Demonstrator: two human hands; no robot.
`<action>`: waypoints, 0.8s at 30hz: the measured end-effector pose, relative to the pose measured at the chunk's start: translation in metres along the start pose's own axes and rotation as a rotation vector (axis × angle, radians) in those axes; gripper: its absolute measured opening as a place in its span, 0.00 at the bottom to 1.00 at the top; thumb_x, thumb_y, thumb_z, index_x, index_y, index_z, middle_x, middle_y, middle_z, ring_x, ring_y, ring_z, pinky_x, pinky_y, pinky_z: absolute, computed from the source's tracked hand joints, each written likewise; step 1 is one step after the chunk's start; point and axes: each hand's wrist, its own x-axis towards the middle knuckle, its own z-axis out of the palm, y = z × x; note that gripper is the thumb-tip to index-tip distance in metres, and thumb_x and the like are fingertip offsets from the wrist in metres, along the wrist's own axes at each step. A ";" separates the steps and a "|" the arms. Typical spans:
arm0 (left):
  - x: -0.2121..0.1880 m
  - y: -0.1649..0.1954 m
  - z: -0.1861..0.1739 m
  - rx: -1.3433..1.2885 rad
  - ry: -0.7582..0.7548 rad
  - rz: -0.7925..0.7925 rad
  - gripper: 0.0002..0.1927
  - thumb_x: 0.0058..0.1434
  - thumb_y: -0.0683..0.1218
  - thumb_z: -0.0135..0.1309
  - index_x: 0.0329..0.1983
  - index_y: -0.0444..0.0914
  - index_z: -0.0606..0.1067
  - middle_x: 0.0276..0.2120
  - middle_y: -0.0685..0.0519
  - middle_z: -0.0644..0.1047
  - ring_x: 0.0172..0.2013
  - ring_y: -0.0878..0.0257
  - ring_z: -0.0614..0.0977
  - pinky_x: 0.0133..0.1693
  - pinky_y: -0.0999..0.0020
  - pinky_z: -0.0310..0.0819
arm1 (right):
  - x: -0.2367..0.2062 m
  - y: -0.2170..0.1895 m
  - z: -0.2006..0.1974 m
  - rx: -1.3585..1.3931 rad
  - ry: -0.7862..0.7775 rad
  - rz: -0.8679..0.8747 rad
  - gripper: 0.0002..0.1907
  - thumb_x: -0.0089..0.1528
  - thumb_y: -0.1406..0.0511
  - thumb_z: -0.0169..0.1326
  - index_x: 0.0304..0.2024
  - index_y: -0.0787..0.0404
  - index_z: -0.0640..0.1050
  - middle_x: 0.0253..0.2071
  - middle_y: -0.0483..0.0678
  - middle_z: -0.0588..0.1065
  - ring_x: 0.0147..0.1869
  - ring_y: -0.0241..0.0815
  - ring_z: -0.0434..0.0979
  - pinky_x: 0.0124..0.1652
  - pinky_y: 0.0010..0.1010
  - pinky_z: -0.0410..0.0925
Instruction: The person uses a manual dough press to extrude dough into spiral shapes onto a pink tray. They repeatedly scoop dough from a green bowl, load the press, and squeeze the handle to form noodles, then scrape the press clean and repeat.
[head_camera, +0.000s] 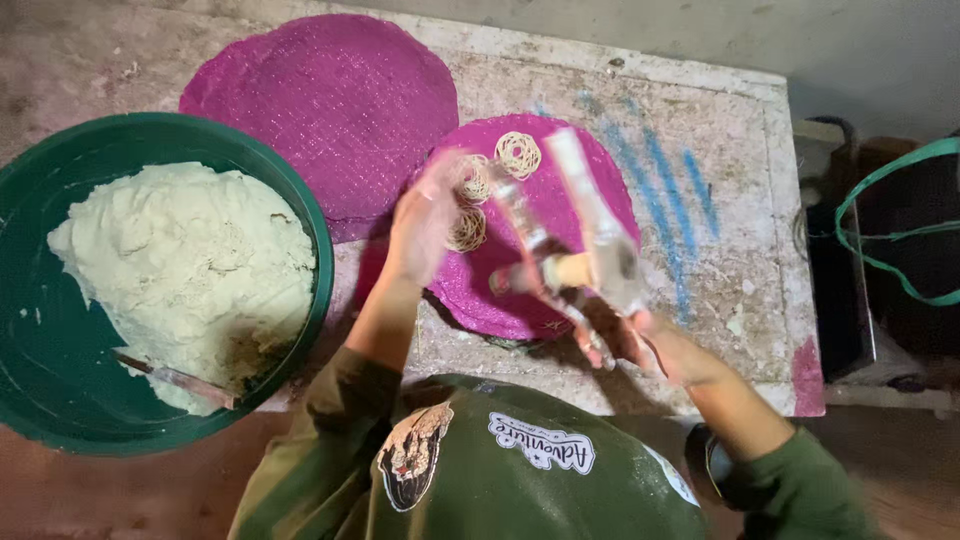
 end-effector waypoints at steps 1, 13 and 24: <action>0.002 0.006 0.008 -0.431 -0.124 -0.118 0.47 0.69 0.71 0.48 0.78 0.33 0.61 0.74 0.38 0.63 0.73 0.49 0.65 0.70 0.53 0.57 | 0.004 -0.006 0.005 0.134 -0.032 0.123 0.45 0.59 0.35 0.49 0.63 0.61 0.66 0.46 0.55 0.75 0.47 0.46 0.77 0.46 0.40 0.75; 0.048 -0.036 0.019 -1.076 -0.166 -0.033 0.13 0.67 0.53 0.47 0.45 0.39 0.72 0.41 0.53 0.74 0.49 0.56 0.76 0.56 0.59 0.70 | 0.044 -0.054 -0.030 -0.296 -0.038 0.517 0.48 0.59 0.32 0.28 0.49 0.63 0.77 0.39 0.50 0.81 0.44 0.43 0.82 0.45 0.37 0.76; 0.044 -0.067 0.003 -1.134 -0.001 -0.013 0.11 0.65 0.53 0.44 0.39 0.41 0.70 0.35 0.53 0.73 0.40 0.58 0.74 0.48 0.61 0.71 | 0.058 -0.051 -0.013 -0.596 0.047 0.622 0.49 0.57 0.30 0.23 0.37 0.60 0.79 0.30 0.48 0.79 0.37 0.40 0.81 0.43 0.36 0.75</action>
